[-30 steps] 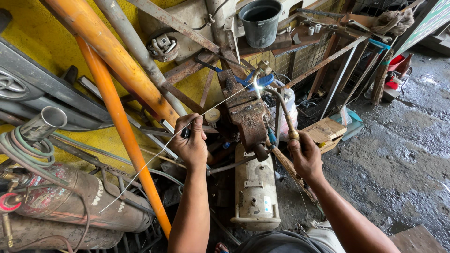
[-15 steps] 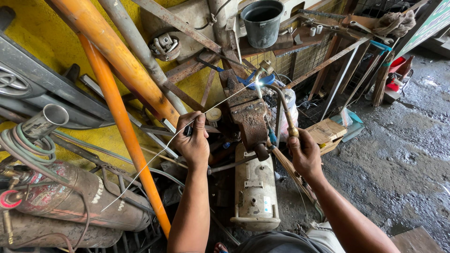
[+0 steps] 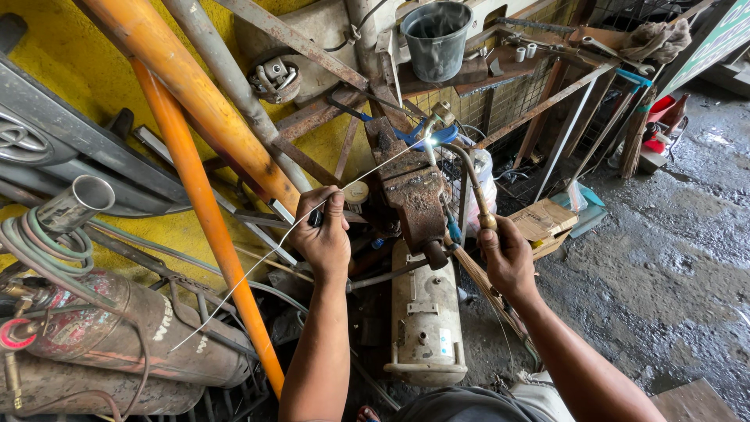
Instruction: The person uses a blowtorch to heat a metal rod clamped in a vise and applies a soldering rod to the heated area. The person repeatedly applies heat and solder to the same section of the rod.
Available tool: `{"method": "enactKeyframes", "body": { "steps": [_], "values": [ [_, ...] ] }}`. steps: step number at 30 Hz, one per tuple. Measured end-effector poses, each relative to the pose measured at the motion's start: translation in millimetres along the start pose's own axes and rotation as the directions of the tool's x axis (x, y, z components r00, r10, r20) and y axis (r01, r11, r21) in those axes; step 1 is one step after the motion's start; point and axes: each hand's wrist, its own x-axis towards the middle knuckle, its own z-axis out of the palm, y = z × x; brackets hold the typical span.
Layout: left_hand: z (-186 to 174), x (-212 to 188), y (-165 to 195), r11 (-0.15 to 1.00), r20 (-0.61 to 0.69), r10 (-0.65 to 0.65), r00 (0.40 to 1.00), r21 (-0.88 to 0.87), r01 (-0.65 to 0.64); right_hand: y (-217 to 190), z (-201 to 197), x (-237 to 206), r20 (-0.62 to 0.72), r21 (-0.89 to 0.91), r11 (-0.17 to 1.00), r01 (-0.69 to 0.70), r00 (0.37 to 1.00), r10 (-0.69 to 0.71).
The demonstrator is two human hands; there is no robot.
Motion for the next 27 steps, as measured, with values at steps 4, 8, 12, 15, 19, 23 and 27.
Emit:
{"method": "enactKeyframes", "body": {
  "steps": [4, 8, 12, 15, 19, 23, 27],
  "values": [
    [1.5, 0.5, 0.1, 1.0, 0.003, 0.005, 1.0, 0.01, -0.005, -0.8, -1.2, 2.2, -0.007, -0.004, 1.0, 0.015, 1.0, -0.015],
    [3.9, 0.7, -1.2, 1.0, 0.01, 0.023, 1.0, -0.002, -0.023, -0.8, -2.5, 2.3, -0.008, 0.017, 1.0, 0.0, 1.0, 0.0],
    [3.2, 1.0, -2.8, 0.999, 0.006, 0.018, 1.0, 0.029, -0.018, 0.2, -2.4, 3.5, -0.008, 0.021, 0.999, 0.024, 1.0, -0.024],
    [1.5, 1.3, -4.8, 1.0, -0.003, 0.011, 1.0, 0.023, -0.011, 0.9, -2.5, 5.1, -0.002, 0.016, 1.0, 0.014, 1.0, -0.014],
    [-3.2, 0.1, -6.6, 1.0, -0.027, -0.015, 1.0, 0.004, 0.016, 0.9, -2.7, 4.6, -0.007, 0.015, 1.0, 0.012, 1.0, -0.012],
    [-8.7, -0.7, -6.2, 0.998, -0.054, -0.045, 0.998, -0.035, 0.043, -0.1, -3.2, 4.6, -0.005, 0.018, 1.0, 0.016, 1.0, -0.016],
    [-9.9, -1.1, -4.6, 0.999, -0.07, -0.033, 0.997, -0.01, 0.032, -2.7, -2.9, 5.3, -0.007, 0.024, 1.0, 0.01, 1.0, -0.01]
  ]
}}
